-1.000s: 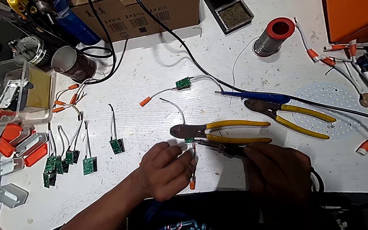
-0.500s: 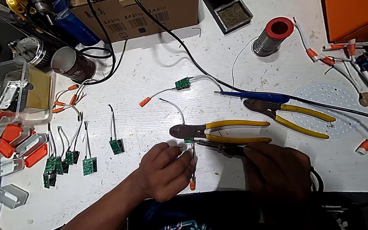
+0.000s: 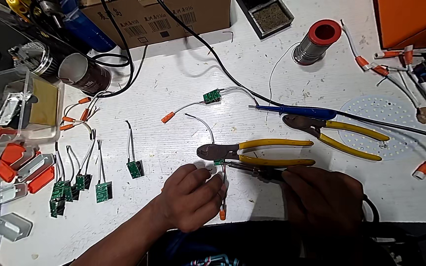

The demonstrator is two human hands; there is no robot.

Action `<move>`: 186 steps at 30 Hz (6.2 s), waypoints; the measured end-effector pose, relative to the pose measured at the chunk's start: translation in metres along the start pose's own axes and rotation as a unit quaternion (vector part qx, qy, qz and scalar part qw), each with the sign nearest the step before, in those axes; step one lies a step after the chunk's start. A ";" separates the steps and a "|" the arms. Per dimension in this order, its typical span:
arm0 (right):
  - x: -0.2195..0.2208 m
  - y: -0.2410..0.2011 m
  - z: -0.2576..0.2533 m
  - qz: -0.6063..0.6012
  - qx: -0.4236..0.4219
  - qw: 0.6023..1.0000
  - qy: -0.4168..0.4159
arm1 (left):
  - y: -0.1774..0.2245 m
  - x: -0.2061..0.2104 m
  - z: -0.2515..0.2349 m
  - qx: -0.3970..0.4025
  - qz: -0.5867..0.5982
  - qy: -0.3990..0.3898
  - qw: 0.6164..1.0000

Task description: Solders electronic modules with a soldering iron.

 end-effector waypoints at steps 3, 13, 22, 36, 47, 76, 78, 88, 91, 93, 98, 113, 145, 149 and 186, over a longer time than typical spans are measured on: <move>0.000 -0.001 0.000 0.002 -0.007 1.000 0.001 | 0.000 0.000 0.000 0.000 0.003 -0.001 1.000; -0.001 -0.001 -0.001 -0.001 -0.008 1.000 0.000 | -0.001 0.001 0.000 -0.003 0.008 0.002 1.000; -0.001 -0.001 -0.002 0.001 -0.014 1.000 -0.004 | -0.001 0.001 0.000 -0.002 0.010 -0.003 1.000; -0.002 -0.003 0.000 0.012 -0.027 1.000 0.001 | -0.002 0.001 0.000 -0.003 0.015 0.001 1.000; -0.001 0.018 -0.010 -0.163 0.125 0.977 -0.053 | -0.003 0.002 0.001 -0.004 0.017 0.004 1.000; 0.010 0.027 -0.026 -0.187 0.127 0.971 -0.078 | -0.004 0.004 0.000 -0.009 0.021 -0.005 1.000; 0.004 0.017 -0.030 -0.143 0.051 0.984 -0.090 | -0.004 0.003 0.000 -0.009 0.023 -0.003 1.000; -0.001 0.017 -0.019 0.000 -0.069 0.994 -0.082 | -0.003 0.003 0.000 -0.009 0.021 0.000 1.000; 0.002 0.016 -0.016 -0.016 -0.062 0.995 -0.081 | -0.003 0.003 -0.001 -0.010 0.016 0.002 1.000; 0.004 0.015 -0.015 -0.028 -0.057 0.995 -0.081 | -0.003 0.003 -0.001 -0.011 0.015 0.001 1.000; 0.008 0.014 -0.017 -0.038 -0.059 0.994 -0.083 | -0.002 0.001 -0.001 -0.007 0.011 0.007 1.000; 0.009 0.018 -0.019 -0.057 -0.045 0.993 -0.090 | -0.001 -0.001 -0.001 -0.002 0.003 0.016 1.000; 0.011 0.016 -0.018 -0.050 -0.049 0.993 -0.097 | -0.004 0.002 -0.001 -0.013 0.027 0.007 1.000; 0.011 0.016 -0.018 -0.052 -0.051 0.992 -0.099 | -0.004 0.002 -0.001 -0.011 0.030 0.007 0.999; 0.011 0.016 -0.018 -0.051 -0.049 0.993 -0.094 | -0.004 0.003 0.000 -0.016 0.027 0.000 0.999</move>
Point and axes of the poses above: each hand's wrist, its own z-axis away from the middle knuckle, its own x-axis out of the palm, y = z × x, the point moved 10 cm from there along -z, towards the middle knuckle, and after that the axes turned 9 degrees about -z, right-handed, at the moved point
